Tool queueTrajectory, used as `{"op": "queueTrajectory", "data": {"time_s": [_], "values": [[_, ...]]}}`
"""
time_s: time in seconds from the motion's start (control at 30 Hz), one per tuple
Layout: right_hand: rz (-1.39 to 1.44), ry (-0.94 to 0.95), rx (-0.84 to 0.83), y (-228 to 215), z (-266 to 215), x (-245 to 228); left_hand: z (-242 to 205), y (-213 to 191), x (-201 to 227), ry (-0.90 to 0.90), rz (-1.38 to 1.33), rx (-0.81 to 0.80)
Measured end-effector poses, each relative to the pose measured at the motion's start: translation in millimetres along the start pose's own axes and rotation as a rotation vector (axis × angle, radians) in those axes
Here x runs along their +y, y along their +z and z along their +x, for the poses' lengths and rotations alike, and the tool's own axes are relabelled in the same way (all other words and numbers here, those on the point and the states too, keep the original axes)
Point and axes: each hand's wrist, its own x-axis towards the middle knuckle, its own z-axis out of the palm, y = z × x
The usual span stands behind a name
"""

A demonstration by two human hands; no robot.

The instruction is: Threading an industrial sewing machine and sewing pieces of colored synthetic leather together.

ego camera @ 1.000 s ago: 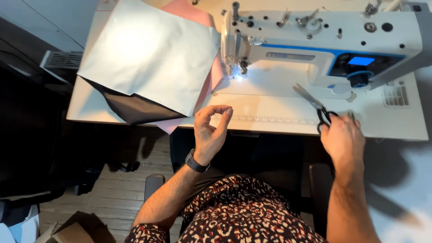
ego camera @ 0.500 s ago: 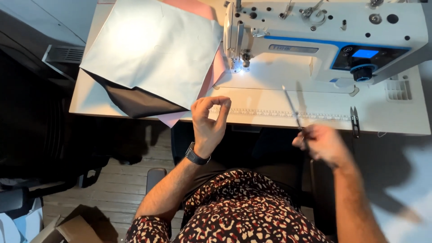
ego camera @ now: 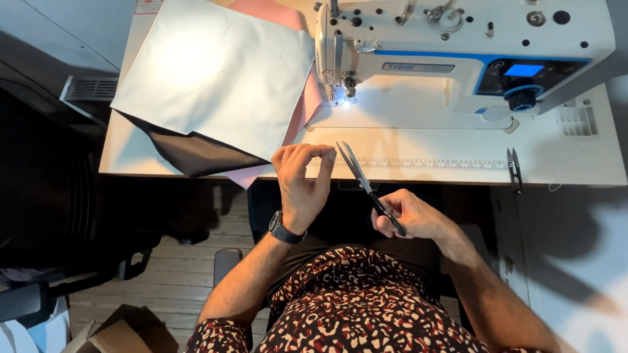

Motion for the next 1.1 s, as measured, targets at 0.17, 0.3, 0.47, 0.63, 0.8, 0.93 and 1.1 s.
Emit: {"op": "queueTrajectory", "data": {"time_s": [0.17, 0.3, 0.47, 0.63, 0.8, 0.93, 1.1], "values": [[-0.038, 0.116, 0.106, -8, 3, 11, 0, -3, 1, 0.015, 0.011, -0.019], [-0.105, 0.226, 0.269, -32, -11, 5, 4, -4, -4, 0.012, 0.012, -0.016], [-0.717, 0.424, 0.576, -70, -31, -54, 7, -3, -15, -0.037, -0.003, -0.007], [-1.155, 0.577, 0.632, -90, -25, -74, 2, -3, -22, -0.101, -0.019, -0.006], [-1.14, 0.364, 0.512, -112, -25, -61, 5, -5, -29, -0.089, -0.022, 0.011], [-0.93, 0.41, 0.666, -130, -59, -106, 6, -7, -38, -0.124, -0.035, 0.009], [-0.718, -0.263, 1.232, -207, -131, -87, 5, -8, -42, -0.202, -0.094, 0.034]]}}
